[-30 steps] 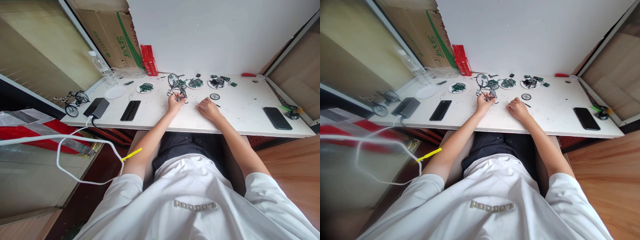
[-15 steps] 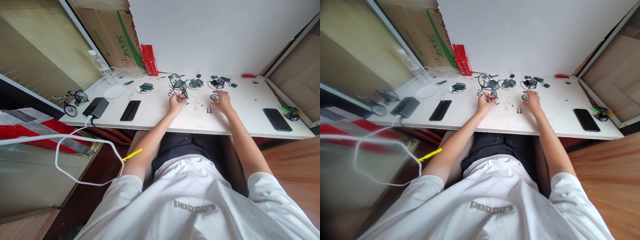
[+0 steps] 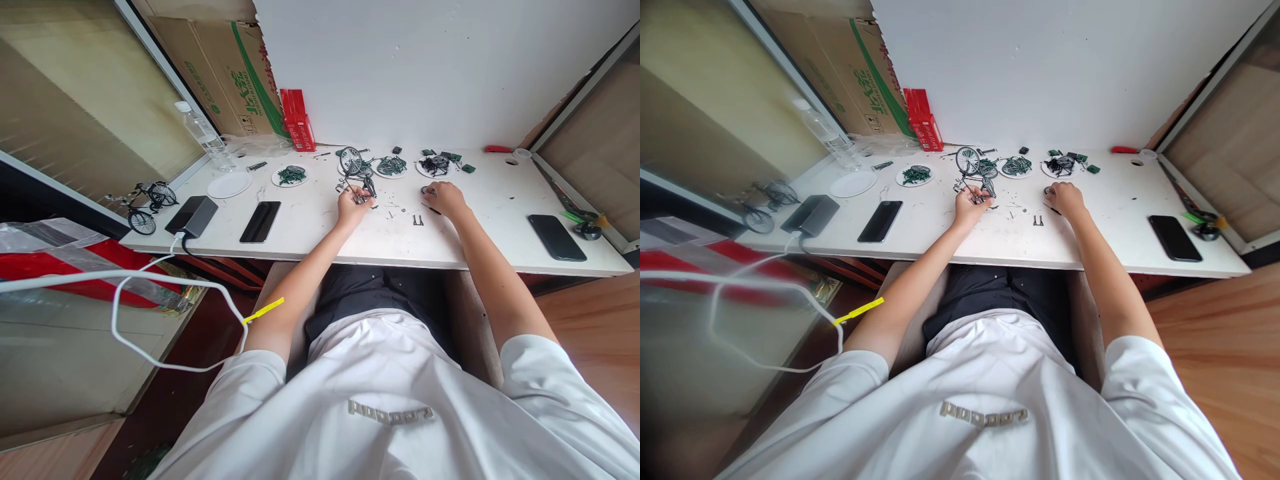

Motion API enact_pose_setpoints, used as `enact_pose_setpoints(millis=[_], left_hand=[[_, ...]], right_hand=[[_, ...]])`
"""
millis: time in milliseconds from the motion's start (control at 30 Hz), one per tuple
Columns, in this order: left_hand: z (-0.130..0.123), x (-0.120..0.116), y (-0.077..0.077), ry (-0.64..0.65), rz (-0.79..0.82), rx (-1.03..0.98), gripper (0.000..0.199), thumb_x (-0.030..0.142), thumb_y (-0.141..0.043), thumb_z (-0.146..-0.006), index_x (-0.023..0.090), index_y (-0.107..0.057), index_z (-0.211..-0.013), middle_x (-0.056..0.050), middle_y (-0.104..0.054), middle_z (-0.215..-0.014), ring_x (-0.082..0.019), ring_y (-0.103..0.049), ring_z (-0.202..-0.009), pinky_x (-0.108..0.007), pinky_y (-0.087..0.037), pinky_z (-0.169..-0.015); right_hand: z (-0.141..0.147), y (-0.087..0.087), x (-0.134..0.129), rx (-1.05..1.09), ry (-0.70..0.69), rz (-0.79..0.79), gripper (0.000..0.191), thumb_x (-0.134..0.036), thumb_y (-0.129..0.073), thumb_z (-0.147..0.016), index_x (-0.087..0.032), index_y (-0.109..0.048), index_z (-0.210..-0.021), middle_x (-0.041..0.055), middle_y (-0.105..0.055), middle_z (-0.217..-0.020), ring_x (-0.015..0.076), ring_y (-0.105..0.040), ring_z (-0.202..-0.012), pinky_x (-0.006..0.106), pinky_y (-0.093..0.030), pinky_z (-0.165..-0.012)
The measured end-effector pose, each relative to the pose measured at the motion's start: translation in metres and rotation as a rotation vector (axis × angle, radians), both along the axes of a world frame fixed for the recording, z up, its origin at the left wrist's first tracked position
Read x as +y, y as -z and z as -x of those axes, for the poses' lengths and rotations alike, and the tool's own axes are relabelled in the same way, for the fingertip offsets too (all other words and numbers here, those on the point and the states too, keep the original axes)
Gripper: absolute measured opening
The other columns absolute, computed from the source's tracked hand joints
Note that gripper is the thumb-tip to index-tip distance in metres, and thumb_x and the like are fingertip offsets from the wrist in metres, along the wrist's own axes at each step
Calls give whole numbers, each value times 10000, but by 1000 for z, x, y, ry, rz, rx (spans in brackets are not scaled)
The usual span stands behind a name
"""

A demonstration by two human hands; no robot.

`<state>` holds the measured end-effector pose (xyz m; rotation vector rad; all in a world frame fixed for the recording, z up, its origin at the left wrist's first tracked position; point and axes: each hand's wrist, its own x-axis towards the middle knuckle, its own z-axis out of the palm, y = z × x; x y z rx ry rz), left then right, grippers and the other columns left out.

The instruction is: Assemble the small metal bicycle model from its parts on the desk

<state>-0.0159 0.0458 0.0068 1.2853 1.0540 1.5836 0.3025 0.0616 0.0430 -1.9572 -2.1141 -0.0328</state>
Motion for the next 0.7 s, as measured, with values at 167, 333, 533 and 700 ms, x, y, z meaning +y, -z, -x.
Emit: enact_pose_setpoints(millis=[167,333,533,700], left_hand=[[0,1,0,6,6,-16,468,85,-905,-669,248,-529,-896,-38,-798,-967,-193,-786,-913,-327,-629,-862],[-1,1,0,14,12,-58,452,51,-875,-671,242,-527,-888,-32,-793,-945,-186,-786,-874,-318,-620,-838],[-1,0,-1,16,17,-43,435,59,-862,-681,243,-523,-885,-35,-794,-962,-182,-779,-891,-314,-617,-844],[0,2,1,7,9,-22,459,62,-881,-683,246,-515,-892,-47,-800,-971,-197,-782,-906,-330,-617,-856]], right_hand=[[7,-6,-7,6,54,-63,518,-331,-559,-1020,-105,-762,-1439,272,-822,-1185,412,-748,-1041,498,-572,-919],[13,-14,-16,349,-42,-198,432,-368,-618,-1020,-113,-782,-1328,226,-832,-1087,375,-789,-1013,526,-628,-958],[37,-16,-44,985,-250,44,574,-604,-976,-763,-179,-797,-1105,117,-828,-919,281,-810,-840,452,-714,-793],[54,-19,-65,985,-325,137,632,-673,-984,-739,-200,-831,-1127,74,-804,-864,243,-772,-751,407,-689,-695]])
